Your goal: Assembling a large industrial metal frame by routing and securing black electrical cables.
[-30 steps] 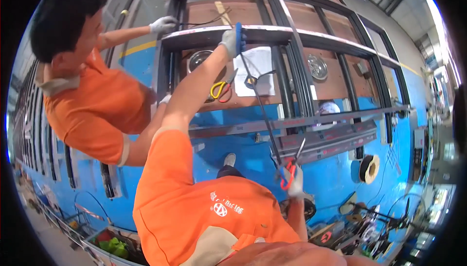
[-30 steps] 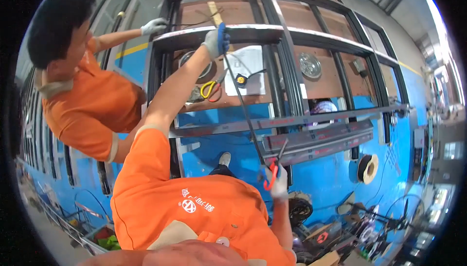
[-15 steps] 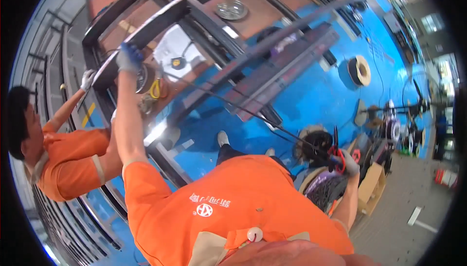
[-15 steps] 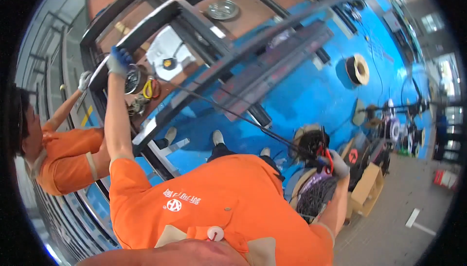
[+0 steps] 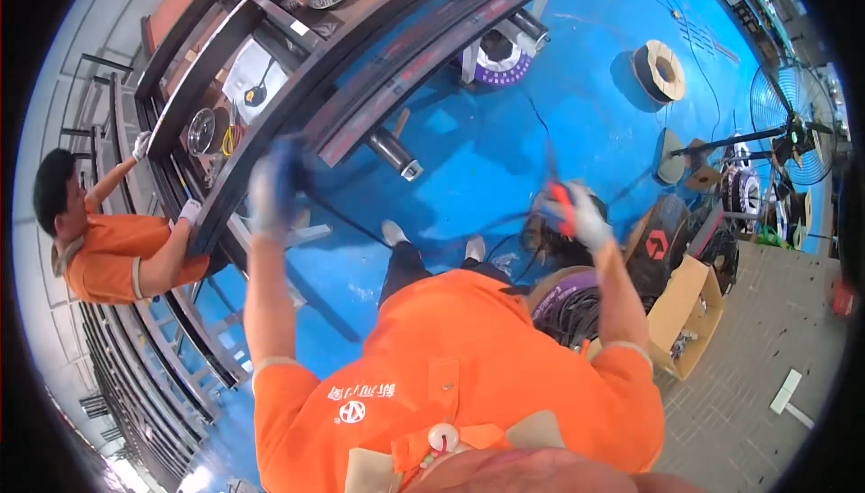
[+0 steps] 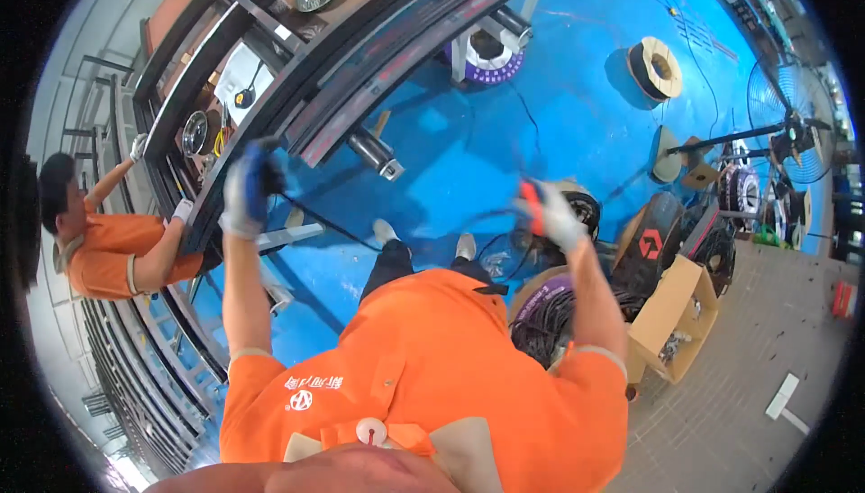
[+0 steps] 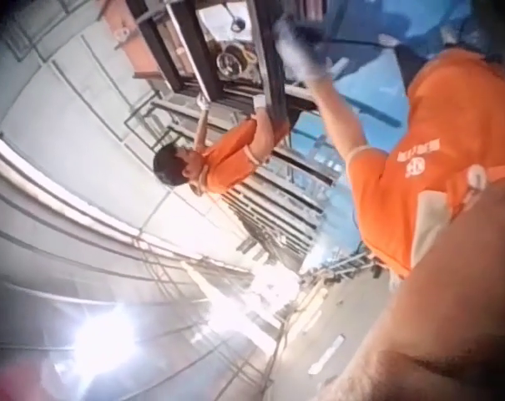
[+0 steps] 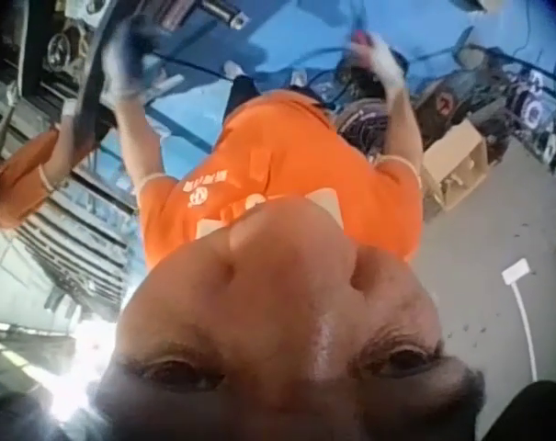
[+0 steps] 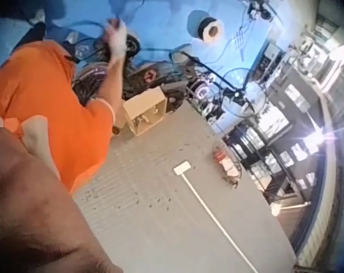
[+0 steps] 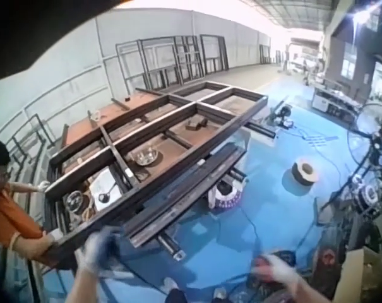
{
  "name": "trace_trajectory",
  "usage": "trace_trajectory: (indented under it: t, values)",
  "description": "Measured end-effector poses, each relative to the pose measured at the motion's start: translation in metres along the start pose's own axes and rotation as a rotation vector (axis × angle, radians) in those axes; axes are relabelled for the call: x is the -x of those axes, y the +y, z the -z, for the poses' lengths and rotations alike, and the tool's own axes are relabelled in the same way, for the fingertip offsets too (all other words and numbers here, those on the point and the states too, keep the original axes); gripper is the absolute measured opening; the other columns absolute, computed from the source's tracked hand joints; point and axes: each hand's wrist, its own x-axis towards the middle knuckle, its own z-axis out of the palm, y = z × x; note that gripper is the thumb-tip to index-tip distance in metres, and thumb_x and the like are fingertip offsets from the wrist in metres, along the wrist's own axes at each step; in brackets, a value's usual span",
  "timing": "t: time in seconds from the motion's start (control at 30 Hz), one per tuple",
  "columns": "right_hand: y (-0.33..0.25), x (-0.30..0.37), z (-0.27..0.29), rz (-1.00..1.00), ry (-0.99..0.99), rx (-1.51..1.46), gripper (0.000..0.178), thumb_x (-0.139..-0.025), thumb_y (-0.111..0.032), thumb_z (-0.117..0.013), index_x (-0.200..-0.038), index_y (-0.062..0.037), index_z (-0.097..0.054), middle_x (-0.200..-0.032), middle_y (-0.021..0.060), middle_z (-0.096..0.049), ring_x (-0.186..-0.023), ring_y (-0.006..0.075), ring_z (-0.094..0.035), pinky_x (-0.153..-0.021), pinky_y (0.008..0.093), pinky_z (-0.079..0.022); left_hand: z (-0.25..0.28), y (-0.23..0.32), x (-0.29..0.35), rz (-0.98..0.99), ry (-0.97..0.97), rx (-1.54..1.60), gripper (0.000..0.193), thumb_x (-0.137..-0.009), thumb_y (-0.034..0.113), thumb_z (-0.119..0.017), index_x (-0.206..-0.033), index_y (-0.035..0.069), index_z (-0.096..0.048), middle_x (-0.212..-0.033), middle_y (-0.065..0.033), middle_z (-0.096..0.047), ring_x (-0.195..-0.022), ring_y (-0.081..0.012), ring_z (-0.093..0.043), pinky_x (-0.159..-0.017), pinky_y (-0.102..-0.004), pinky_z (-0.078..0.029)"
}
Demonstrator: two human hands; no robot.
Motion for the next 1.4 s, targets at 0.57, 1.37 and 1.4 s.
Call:
trace_trajectory:
  t: [0.57,1.37,1.4]
  values:
    - [0.001,-0.071,-0.100,0.864,-0.232,0.739,0.023,-0.079,-0.019,-0.070,-0.098,-0.0109,-0.061,-0.076,0.0039,-0.070,-0.061,0.0231,-0.065,-0.062,0.0337,-0.048,0.156,0.006,0.202,-0.191,0.297,0.130,0.022,-0.094,0.015,-0.052,-0.114,0.009,-0.059,-0.068,0.0006,-0.053,-0.053,-0.0098,-0.046,-0.049,-0.0229,-0.041]
    - [-0.130,-0.027,-0.142,0.290,-0.570,-0.408,0.023,-0.078,-0.005,-0.070,-0.098,0.0014,-0.060,-0.084,0.0113,-0.064,-0.074,0.0202,-0.063,-0.070,0.0282,-0.051,0.063,-0.128,0.187,-0.023,0.134,0.890,0.017,-0.095,0.019,-0.057,-0.103,0.004,-0.063,-0.071,-0.0011,-0.052,-0.058,-0.0110,-0.046,-0.057,-0.0242,-0.040]
    - [-0.134,-0.023,-0.147,0.303,-0.569,-0.414,0.024,-0.078,-0.005,-0.070,-0.099,0.0017,-0.060,-0.085,0.0119,-0.064,-0.075,0.0210,-0.063,-0.071,0.0281,-0.051,0.047,-0.136,0.174,0.004,0.099,0.899,0.017,-0.096,0.019,-0.056,-0.101,0.005,-0.063,-0.070,-0.0012,-0.052,-0.058,-0.0109,-0.046,-0.057,-0.0242,-0.041]
